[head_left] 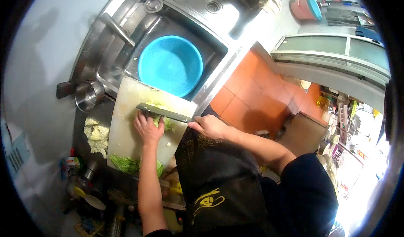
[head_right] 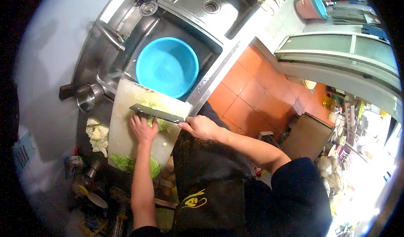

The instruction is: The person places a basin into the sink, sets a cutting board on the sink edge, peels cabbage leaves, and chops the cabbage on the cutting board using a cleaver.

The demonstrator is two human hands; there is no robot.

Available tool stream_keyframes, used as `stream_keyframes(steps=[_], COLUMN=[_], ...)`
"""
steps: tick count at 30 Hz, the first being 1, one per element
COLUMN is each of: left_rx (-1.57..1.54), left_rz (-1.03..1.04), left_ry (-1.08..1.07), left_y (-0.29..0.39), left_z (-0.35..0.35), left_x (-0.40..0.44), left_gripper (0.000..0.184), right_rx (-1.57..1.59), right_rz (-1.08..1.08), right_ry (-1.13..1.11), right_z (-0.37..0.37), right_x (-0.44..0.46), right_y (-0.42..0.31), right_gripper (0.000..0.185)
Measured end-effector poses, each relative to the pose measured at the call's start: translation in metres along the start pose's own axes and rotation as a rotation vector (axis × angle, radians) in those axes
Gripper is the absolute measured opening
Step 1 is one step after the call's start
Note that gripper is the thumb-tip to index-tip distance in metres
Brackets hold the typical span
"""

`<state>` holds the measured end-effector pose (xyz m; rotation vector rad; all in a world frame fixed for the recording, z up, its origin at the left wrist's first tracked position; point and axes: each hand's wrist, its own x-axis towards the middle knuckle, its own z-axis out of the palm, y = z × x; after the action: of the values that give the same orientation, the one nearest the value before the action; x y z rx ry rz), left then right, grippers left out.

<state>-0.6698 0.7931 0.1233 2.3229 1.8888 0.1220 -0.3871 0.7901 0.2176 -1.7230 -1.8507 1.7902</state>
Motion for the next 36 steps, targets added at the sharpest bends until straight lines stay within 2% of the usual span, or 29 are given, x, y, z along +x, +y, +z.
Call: stream_keyframes(steps=[7, 12, 15, 17, 21, 26, 33, 36], left_rx=[-0.082, 0.015, -0.044, -0.033, -0.029, -0.072, -0.095, -0.080], left_rz=[0.030, 0.040, 0.052, 0.058, 0.041, 0.077, 0.152, 0.109], left_ry=[0.062, 0.050, 0.139, 0.105, 0.032, 0.115, 0.223, 0.172], left_y=[0.007, -0.002, 0.002, 0.000, 0.002, 0.005, -0.007, -0.001], left_z=[-0.013, 0.002, 0.000, -0.001, -0.007, -0.012, 0.006, -0.004], left_x=[0.008, -0.004, 0.001, 0.001, 0.003, 0.007, -0.003, 0.001], left_gripper=[0.052, 0.055, 0.050, 0.048, 0.046, 0.049, 0.045, 0.042], right_rx=[0.035, 0.029, 0.009, 0.022, 0.012, 0.006, 0.010, 0.035], right_rz=[-0.020, -0.012, -0.012, 0.035, -0.028, -0.044, -0.041, -0.020], right_ry=[0.055, 0.012, 0.005, -0.044, 0.042, 0.089, 0.025, 0.051], right_z=[0.026, -0.001, -0.001, 0.000, 0.014, 0.027, -0.005, 0.006], right_x=[0.036, -0.010, -0.019, -0.014, 0.013, 0.038, -0.013, -0.019], right_y=[0.019, 0.001, 0.003, 0.003, 0.005, 0.017, -0.007, 0.000], right_gripper=[0.057, 0.056, 0.052, 0.047, 0.056, 0.058, 0.054, 0.054])
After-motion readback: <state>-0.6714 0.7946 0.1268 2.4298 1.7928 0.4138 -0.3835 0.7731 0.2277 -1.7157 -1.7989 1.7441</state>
